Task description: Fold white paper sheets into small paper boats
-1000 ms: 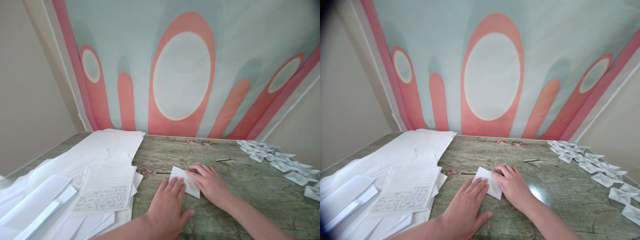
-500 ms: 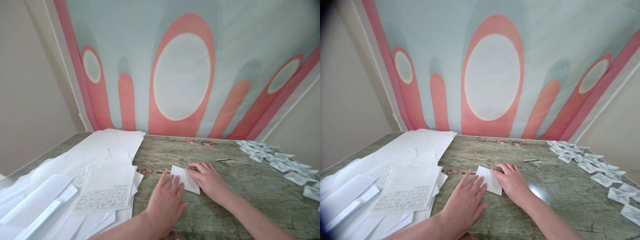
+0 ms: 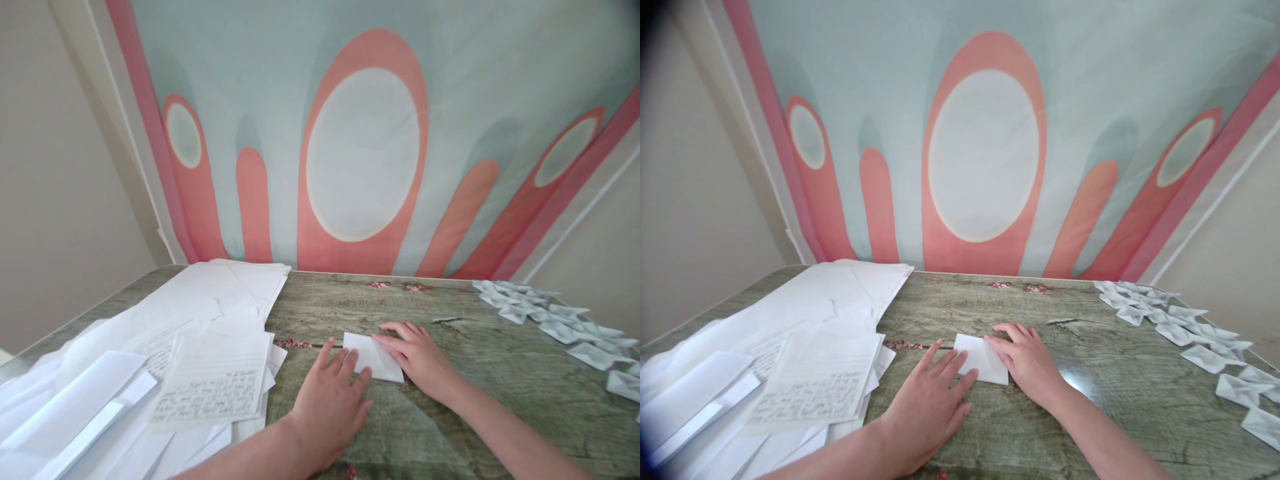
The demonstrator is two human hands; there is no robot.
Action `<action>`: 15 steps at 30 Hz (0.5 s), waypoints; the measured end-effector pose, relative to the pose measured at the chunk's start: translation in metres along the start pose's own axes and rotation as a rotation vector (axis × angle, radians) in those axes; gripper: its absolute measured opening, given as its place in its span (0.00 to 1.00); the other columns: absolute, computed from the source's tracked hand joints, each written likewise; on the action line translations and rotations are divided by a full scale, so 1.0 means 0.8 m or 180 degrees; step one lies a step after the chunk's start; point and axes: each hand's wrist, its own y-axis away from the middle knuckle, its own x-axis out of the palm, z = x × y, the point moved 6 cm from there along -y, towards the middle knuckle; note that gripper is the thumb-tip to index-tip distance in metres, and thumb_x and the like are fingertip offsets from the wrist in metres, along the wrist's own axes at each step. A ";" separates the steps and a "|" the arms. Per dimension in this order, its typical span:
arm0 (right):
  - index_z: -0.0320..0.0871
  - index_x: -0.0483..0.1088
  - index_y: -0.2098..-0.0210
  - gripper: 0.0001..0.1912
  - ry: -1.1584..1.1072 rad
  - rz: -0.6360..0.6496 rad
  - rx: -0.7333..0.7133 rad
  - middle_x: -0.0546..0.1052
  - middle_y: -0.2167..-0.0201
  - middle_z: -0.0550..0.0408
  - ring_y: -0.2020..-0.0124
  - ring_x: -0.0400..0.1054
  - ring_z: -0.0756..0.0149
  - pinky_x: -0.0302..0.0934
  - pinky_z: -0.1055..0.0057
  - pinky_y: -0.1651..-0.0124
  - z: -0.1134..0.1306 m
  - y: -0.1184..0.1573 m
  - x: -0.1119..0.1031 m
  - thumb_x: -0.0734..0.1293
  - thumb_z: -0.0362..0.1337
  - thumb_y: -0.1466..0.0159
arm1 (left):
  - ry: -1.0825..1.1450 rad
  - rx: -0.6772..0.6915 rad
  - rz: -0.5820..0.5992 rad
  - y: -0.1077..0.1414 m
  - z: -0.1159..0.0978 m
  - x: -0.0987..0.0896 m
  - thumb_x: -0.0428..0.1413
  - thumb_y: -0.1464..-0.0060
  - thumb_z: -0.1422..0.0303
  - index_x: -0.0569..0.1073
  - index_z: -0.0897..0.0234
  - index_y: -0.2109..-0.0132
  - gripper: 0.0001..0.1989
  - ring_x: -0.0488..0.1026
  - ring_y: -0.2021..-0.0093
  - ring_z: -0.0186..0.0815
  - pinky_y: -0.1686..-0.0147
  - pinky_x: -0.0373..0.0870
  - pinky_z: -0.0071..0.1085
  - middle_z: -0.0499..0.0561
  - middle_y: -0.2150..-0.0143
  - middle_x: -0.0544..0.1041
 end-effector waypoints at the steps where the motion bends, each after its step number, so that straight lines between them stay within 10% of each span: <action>1: 0.54 0.68 0.51 0.15 -0.0125 -0.0090 0.0037 0.70 0.53 0.53 0.53 0.63 0.61 0.58 0.61 0.55 0.000 0.001 -0.004 0.57 0.36 0.35 | 0.0004 -0.0004 -0.0026 0.000 0.000 0.001 0.42 0.39 0.58 0.63 0.59 0.44 0.20 0.59 0.42 0.43 0.41 0.41 0.47 0.55 0.42 0.64; 6: 0.48 0.71 0.57 0.12 -0.0459 -0.0550 0.0002 0.72 0.57 0.52 0.55 0.65 0.61 0.58 0.61 0.54 0.020 0.009 -0.029 0.58 0.36 0.36 | -0.0015 -0.0126 -0.0096 -0.001 0.005 0.007 0.41 0.39 0.57 0.62 0.58 0.44 0.21 0.58 0.42 0.43 0.41 0.42 0.46 0.55 0.42 0.63; 15: 0.46 0.68 0.56 0.11 -0.0235 -0.0090 -0.0438 0.74 0.59 0.52 0.56 0.64 0.61 0.52 0.58 0.49 0.080 0.011 -0.025 0.60 0.33 0.37 | 0.0104 -0.0292 -0.0172 -0.006 0.021 0.006 0.39 0.38 0.59 0.61 0.58 0.42 0.21 0.57 0.41 0.44 0.42 0.45 0.46 0.53 0.40 0.61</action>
